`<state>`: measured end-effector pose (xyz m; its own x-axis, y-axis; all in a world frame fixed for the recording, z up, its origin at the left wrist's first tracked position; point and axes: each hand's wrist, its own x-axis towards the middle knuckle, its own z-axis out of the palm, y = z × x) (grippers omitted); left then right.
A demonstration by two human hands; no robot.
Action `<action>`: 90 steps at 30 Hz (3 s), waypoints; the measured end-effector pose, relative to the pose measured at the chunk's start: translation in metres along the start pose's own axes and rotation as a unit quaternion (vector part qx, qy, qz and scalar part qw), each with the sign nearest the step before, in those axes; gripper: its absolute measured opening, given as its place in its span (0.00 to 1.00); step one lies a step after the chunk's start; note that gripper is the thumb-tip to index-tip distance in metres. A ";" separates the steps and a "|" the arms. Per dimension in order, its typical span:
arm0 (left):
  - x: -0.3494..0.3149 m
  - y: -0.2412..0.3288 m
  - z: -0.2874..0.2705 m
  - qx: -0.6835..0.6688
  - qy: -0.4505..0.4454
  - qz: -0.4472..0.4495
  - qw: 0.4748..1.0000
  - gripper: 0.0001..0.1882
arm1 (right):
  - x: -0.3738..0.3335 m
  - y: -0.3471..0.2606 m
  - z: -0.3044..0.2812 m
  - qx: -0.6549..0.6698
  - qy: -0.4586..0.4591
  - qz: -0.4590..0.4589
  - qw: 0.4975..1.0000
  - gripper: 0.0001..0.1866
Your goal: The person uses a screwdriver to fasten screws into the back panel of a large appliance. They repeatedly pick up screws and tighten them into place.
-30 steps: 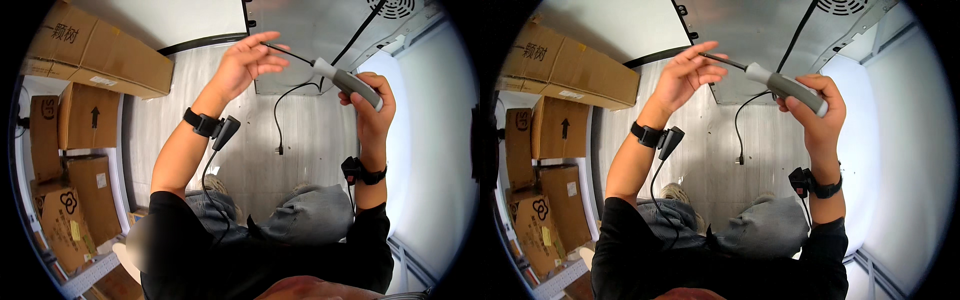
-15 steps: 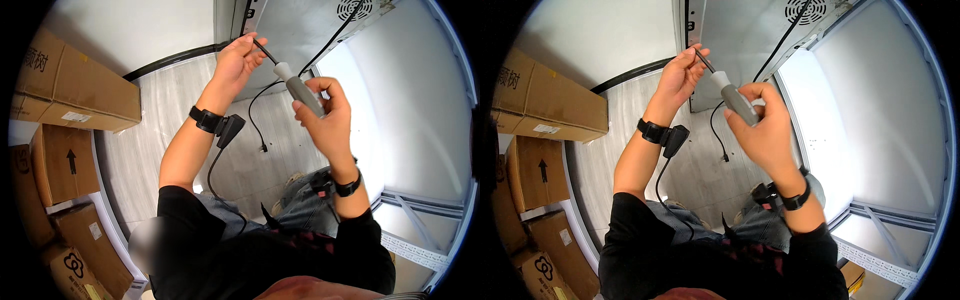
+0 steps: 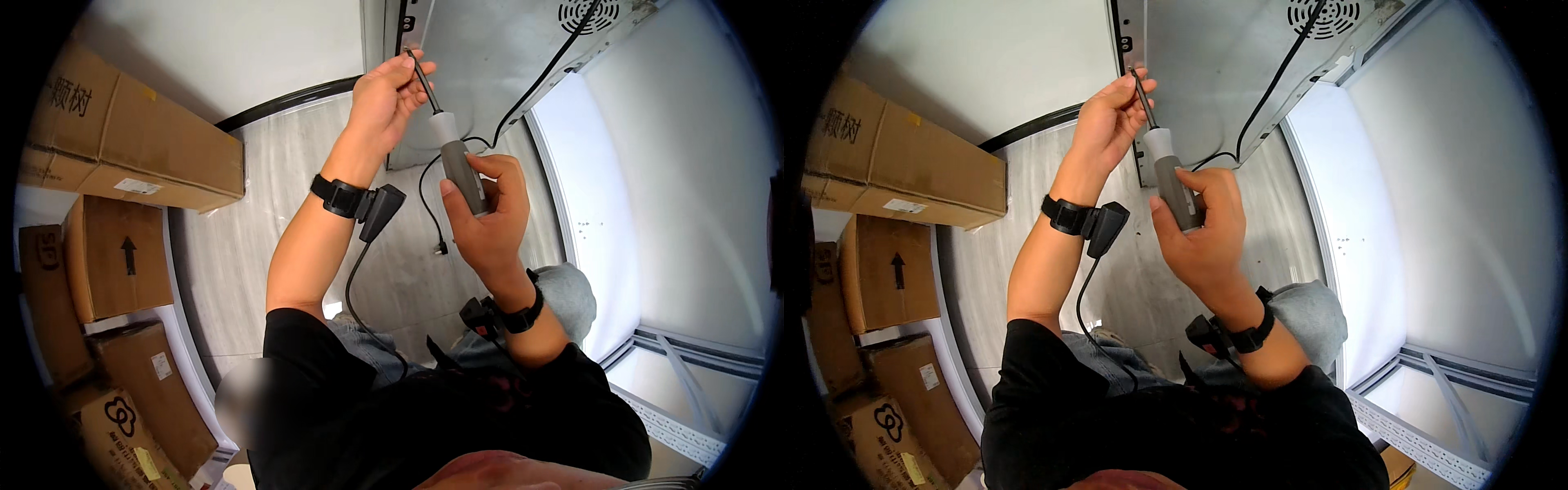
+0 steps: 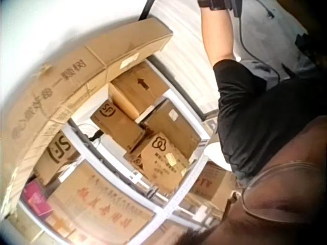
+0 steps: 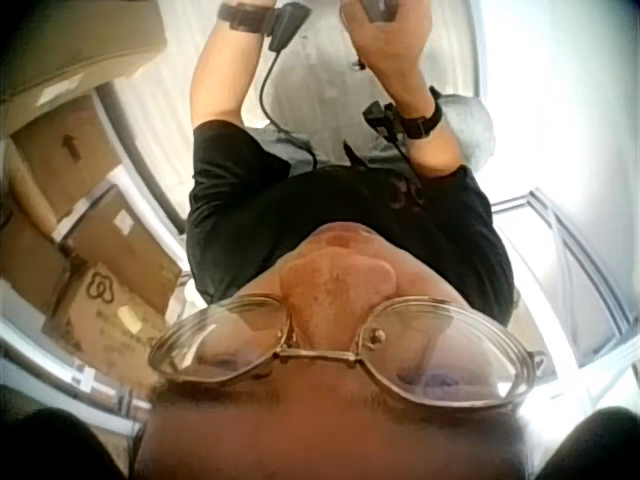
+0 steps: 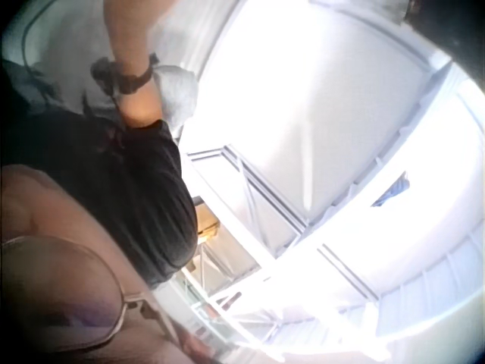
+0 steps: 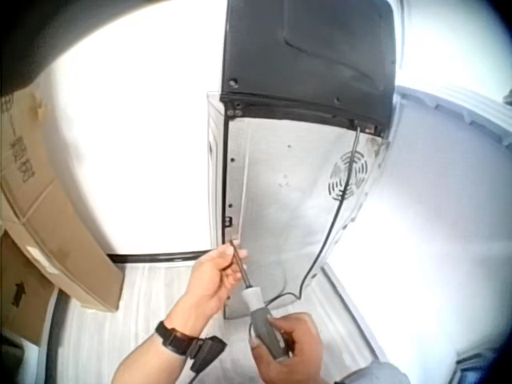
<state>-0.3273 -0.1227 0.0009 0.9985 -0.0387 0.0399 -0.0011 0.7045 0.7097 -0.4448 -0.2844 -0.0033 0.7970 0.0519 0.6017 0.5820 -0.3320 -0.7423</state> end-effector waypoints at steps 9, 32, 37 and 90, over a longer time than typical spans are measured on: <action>0.010 -0.007 -0.007 -0.006 -0.013 0.000 1.000 0.14 | -0.001 0.009 0.003 0.091 0.028 0.057 0.994 0.17; 0.013 -0.003 -0.001 0.011 0.014 -0.008 1.000 0.13 | 0.017 -0.019 0.001 0.306 0.000 0.284 0.909 0.16; 0.014 -0.002 -0.004 0.007 -0.001 -0.015 1.000 0.13 | 0.018 -0.020 0.005 0.342 0.004 0.290 0.894 0.16; 0.013 0.000 -0.001 0.111 -0.037 0.001 0.993 0.15 | 0.012 0.004 0.005 -0.057 0.031 -0.037 0.997 0.23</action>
<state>-0.3140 -0.1224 0.0005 0.9916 -0.0954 0.0879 -0.0239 0.5316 0.8467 -0.4320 -0.2807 0.0000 0.7387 0.0242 0.6736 0.6148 -0.4338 -0.6587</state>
